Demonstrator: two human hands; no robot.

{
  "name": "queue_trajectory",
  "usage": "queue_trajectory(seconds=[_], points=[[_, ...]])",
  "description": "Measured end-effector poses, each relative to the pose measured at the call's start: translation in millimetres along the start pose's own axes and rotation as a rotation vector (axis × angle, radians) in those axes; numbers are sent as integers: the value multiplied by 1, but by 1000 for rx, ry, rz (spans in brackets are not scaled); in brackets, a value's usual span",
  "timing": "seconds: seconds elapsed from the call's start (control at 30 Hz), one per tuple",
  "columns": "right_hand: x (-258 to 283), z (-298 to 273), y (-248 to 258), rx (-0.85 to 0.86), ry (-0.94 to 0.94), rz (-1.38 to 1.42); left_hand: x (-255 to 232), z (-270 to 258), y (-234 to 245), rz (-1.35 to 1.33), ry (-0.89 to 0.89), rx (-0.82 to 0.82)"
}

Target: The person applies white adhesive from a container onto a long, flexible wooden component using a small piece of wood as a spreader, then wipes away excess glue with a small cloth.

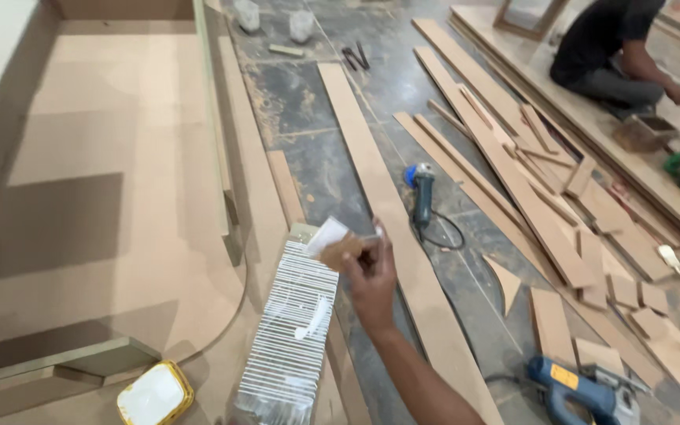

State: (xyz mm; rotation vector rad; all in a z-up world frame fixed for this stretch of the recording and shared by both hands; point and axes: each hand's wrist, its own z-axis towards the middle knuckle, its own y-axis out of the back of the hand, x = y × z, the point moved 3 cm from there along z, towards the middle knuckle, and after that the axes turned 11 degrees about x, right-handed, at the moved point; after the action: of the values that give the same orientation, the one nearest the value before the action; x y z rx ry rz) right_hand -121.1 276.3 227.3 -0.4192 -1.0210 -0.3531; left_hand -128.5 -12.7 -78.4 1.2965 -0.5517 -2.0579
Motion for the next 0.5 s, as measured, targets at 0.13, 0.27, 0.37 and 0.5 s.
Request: queue_trajectory(seconds=[0.13,0.27,0.37,0.5], points=[[-12,15,4,-35,-167,285,-23,4,-28,-366,-123,10],[-14,-20,-17,59,-243,231,-107,39,-22,-1107,325,358],[-15,-48,-32,134,-258,212,-169,58,8,-1244,431,345],[-26,-69,-39,227,-299,226,-198,59,37,-1279,565,231]])
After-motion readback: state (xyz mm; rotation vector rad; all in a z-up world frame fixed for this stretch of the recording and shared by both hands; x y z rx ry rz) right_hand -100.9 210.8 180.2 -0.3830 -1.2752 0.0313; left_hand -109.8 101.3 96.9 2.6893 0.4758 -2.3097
